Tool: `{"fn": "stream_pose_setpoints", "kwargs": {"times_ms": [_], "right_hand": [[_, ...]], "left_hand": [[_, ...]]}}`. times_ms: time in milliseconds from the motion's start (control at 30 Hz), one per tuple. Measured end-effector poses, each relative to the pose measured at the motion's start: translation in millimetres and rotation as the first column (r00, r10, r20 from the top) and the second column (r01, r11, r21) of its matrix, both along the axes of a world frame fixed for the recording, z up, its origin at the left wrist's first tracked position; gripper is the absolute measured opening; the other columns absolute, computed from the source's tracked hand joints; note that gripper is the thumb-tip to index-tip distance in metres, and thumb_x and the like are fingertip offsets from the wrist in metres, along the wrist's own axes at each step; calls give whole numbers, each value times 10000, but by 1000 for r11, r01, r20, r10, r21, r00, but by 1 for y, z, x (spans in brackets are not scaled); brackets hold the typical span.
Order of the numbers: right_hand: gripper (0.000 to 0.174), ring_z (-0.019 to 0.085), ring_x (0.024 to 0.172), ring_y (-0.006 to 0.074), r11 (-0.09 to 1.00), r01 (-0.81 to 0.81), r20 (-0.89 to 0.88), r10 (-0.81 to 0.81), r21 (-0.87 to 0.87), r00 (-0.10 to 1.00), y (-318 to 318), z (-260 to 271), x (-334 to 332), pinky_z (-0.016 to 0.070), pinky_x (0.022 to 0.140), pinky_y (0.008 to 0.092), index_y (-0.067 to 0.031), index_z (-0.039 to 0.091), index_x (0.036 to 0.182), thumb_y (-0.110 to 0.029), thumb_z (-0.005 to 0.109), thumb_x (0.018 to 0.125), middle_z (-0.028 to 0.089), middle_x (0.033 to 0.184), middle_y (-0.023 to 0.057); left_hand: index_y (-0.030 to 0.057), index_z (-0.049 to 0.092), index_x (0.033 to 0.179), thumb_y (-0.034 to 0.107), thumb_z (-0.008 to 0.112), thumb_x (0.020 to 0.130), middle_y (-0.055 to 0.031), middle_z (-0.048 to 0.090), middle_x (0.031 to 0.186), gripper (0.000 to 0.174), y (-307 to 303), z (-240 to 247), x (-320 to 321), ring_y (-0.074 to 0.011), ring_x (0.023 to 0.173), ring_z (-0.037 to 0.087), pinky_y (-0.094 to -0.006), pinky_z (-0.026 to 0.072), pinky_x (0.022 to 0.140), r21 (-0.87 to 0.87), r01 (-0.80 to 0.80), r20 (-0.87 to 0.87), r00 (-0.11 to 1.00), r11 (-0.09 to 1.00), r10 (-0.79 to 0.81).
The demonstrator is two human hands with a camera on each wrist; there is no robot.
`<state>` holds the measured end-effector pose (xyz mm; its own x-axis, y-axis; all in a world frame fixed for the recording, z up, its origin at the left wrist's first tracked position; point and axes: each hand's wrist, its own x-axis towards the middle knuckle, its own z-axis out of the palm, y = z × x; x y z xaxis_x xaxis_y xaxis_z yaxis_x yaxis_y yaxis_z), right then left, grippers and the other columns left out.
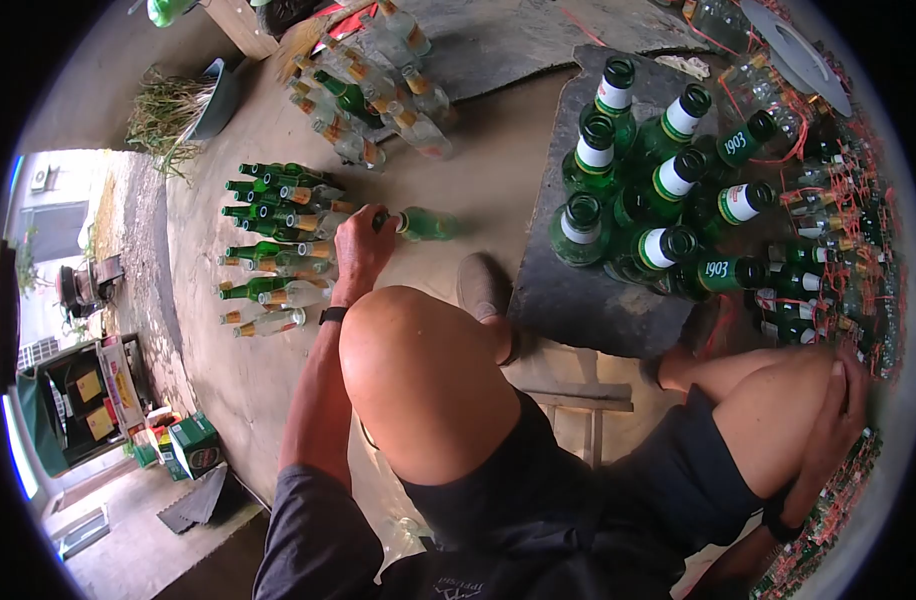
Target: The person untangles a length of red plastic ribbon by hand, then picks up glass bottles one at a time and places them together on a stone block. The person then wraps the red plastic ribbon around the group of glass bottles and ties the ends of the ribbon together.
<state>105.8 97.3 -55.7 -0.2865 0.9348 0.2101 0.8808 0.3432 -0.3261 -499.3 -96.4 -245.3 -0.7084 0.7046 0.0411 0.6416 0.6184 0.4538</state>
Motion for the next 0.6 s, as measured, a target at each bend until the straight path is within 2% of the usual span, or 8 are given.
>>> {"fn": "stream_pose_setpoints", "kwargs": {"times_ms": [200, 333, 433, 500, 600], "right_hand": [[317, 607, 1149, 264, 992, 104, -5, -104, -76, 995, -5, 6, -5, 433, 1046, 384, -15, 632, 1254, -219, 471, 1072, 671, 1225, 143], [316, 609, 1146, 266, 987, 116, 5, -116, -107, 993, -8, 11, -11, 433, 1043, 385, -25, 632, 1252, -228, 474, 1069, 675, 1213, 142], [311, 610, 1142, 269, 977, 192, -18, -195, -95, 981, -9, 11, -14, 433, 1043, 386, -36, 639, 1239, -243, 485, 1065, 679, 1199, 136], [308, 610, 1144, 269, 989, 131, -44, -135, -70, 990, -8, 9, -8, 432, 1043, 387, -42, 644, 1231, -251, 496, 1059, 679, 1202, 133], [249, 627, 1105, 254, 988, 154, -45, -155, -27, 987, -10, 10, -18, 453, 1014, 368, -26, 662, 1180, -172, 528, 1028, 685, 1164, 120]], "left_hand": [[56, 738, 1003, 250, 755, 803, -202, 721, 963, 278, 19, -21, -4, -401, 899, 689, -473, 549, 810, -53, 77, -23, 997, 996, -79], [56, 739, 1010, 265, 763, 796, -203, 721, 973, 300, 24, -24, -3, -401, 900, 689, -476, 547, 811, -45, 85, -36, 996, 995, -87], [77, 743, 1014, 302, 763, 795, -196, 726, 962, 316, 25, -21, -4, -401, 903, 692, -478, 549, 808, -42, 88, -35, 995, 995, -89], [106, 747, 1015, 331, 755, 802, -188, 733, 952, 311, 25, -20, -4, -402, 909, 697, -483, 552, 802, -117, 77, -54, 995, 990, -84], [131, 747, 1059, 374, 749, 801, -181, 737, 977, 354, 22, -17, -3, -403, 941, 698, -482, 554, 815, -149, 75, -10, 997, 986, -77]]}}
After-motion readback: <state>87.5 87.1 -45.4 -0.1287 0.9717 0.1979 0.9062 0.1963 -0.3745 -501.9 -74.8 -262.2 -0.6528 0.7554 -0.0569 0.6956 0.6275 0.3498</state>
